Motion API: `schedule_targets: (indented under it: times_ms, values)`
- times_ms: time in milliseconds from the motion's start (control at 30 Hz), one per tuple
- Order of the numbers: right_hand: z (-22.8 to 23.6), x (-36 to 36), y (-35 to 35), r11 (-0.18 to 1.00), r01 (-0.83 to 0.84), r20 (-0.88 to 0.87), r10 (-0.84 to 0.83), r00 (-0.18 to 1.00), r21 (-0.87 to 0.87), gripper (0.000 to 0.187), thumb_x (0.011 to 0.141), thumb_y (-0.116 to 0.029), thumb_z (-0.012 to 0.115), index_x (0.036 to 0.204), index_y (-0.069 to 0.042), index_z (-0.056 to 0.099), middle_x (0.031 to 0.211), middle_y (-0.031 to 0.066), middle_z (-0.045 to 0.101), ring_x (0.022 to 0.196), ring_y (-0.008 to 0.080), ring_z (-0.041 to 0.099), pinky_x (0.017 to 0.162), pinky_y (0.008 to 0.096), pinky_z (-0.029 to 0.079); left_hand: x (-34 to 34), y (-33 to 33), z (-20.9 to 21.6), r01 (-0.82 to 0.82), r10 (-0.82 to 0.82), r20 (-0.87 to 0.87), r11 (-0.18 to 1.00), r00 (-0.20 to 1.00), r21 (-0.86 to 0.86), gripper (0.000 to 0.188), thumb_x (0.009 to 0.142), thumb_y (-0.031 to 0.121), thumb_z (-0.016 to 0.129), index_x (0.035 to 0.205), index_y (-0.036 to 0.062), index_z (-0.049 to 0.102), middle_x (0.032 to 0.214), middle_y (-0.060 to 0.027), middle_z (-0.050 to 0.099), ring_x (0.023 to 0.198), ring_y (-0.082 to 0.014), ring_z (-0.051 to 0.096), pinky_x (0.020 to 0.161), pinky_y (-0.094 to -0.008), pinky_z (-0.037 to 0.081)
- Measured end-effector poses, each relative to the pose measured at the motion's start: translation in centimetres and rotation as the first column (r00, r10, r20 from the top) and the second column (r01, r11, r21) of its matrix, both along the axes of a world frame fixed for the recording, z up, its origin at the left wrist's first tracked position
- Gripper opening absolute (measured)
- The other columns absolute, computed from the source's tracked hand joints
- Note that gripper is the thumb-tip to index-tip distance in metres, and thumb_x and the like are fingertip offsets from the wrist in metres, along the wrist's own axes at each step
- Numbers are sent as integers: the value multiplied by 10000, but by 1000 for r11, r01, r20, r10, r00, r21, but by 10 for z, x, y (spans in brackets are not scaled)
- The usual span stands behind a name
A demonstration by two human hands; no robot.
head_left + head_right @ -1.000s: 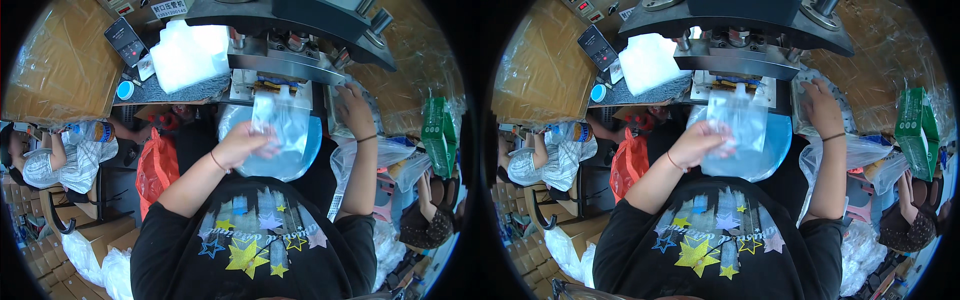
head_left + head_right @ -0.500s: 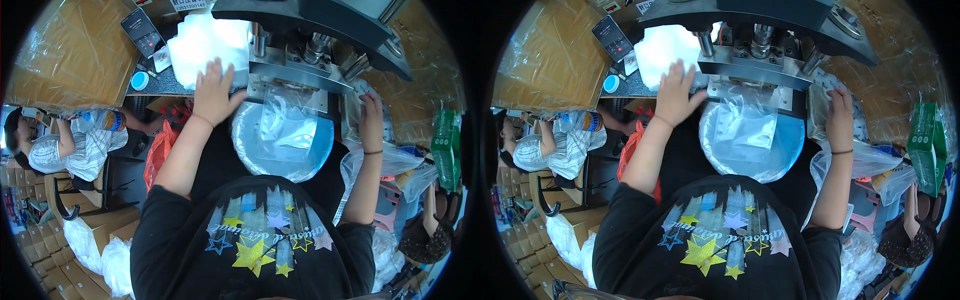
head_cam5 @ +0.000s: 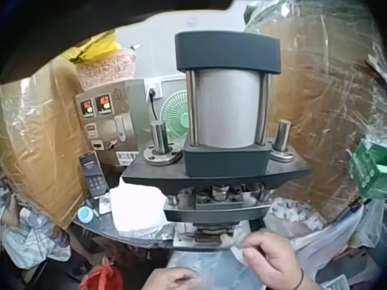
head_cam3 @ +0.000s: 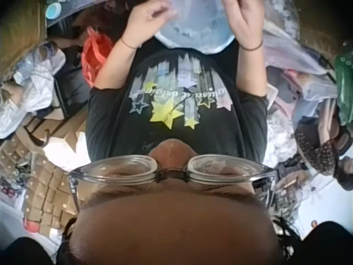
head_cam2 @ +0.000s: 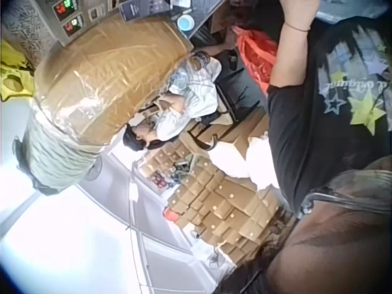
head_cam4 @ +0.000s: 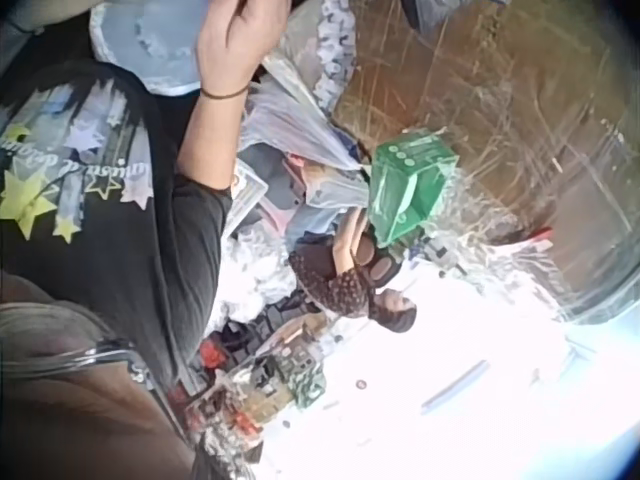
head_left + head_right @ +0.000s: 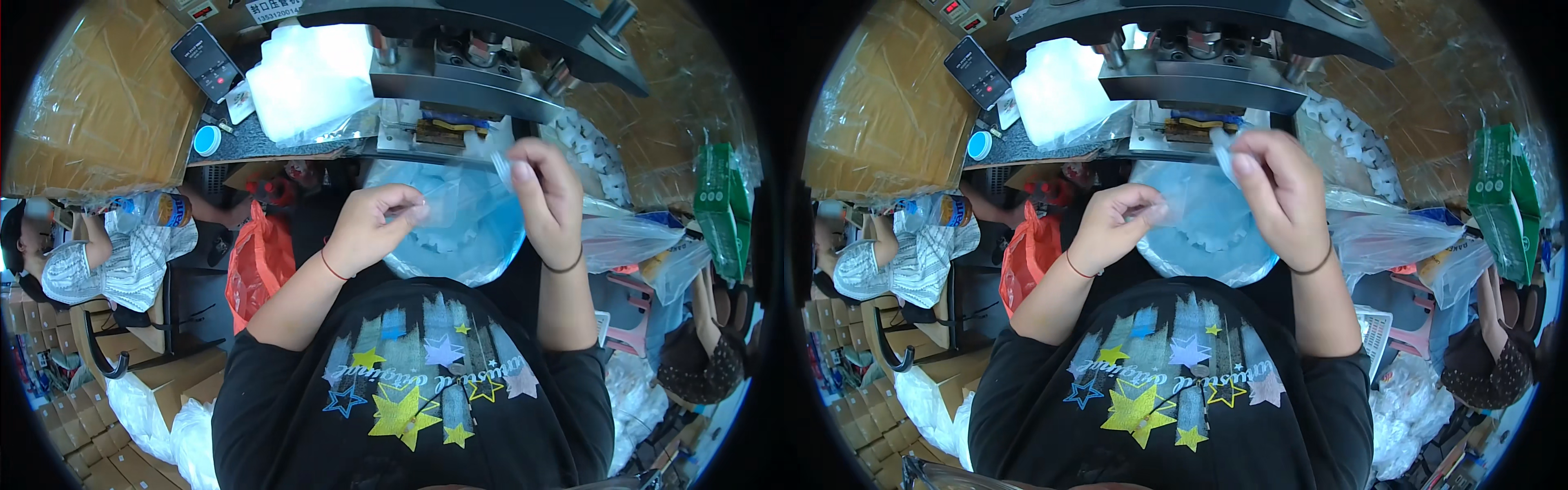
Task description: The person fits plastic spouts into plastic pouches by hand and seals them using a sealing machine, occasionally tapping a smartphone screen.
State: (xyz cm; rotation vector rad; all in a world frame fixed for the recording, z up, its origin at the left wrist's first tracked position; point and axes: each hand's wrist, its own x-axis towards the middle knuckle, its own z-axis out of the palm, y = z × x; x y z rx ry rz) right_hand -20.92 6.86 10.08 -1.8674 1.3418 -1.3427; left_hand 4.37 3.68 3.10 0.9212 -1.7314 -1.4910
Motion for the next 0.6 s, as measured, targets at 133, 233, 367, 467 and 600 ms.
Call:
schedule_targets:
  times_ms: [133,233,367,467,600]
  values:
    - [0,10,-16,988,-133,-244,110,963,-77,135,954,-130,606,970,2,632,903,96,629,812,218,588,727,317,475,-15,13,0,113,-84,-146,972,986,207,213,1008,187,610,1044,-17,661,942,-59,703,890,-125,674,833,-275,538]
    - [2,-13,-6,989,-144,-299,146,943,30,159,973,-154,578,971,-4,629,894,94,632,832,227,598,739,339,477,-17,19,-1,300,-171,-288,815,942,496,311,1051,280,525,1117,-3,636,977,-110,713,894,-195,711,813,-318,570]
    - [7,-25,-4,913,-305,-285,378,881,270,209,1004,-192,544,999,3,617,889,123,626,865,264,610,762,367,481,-33,28,-3,398,-218,-359,717,908,572,244,1019,210,583,1147,5,621,1012,-123,716,928,-226,722,819,-334,583]
    - [-5,-46,-11,989,-75,-463,127,877,128,230,1003,-209,552,1111,-27,641,978,153,648,925,315,639,814,399,507,-34,24,-16,393,-174,-381,671,908,629,212,982,133,628,1155,11,616,1037,-133,715,950,-236,723,828,-331,587]
    - [-33,-111,-29,900,412,-796,-353,491,-144,281,941,-192,621,1199,-82,640,1136,164,625,975,383,634,845,446,518,-36,-10,-16,219,33,-345,717,938,662,226,932,62,666,1138,-18,617,1073,-148,704,957,-213,710,824,-328,578]
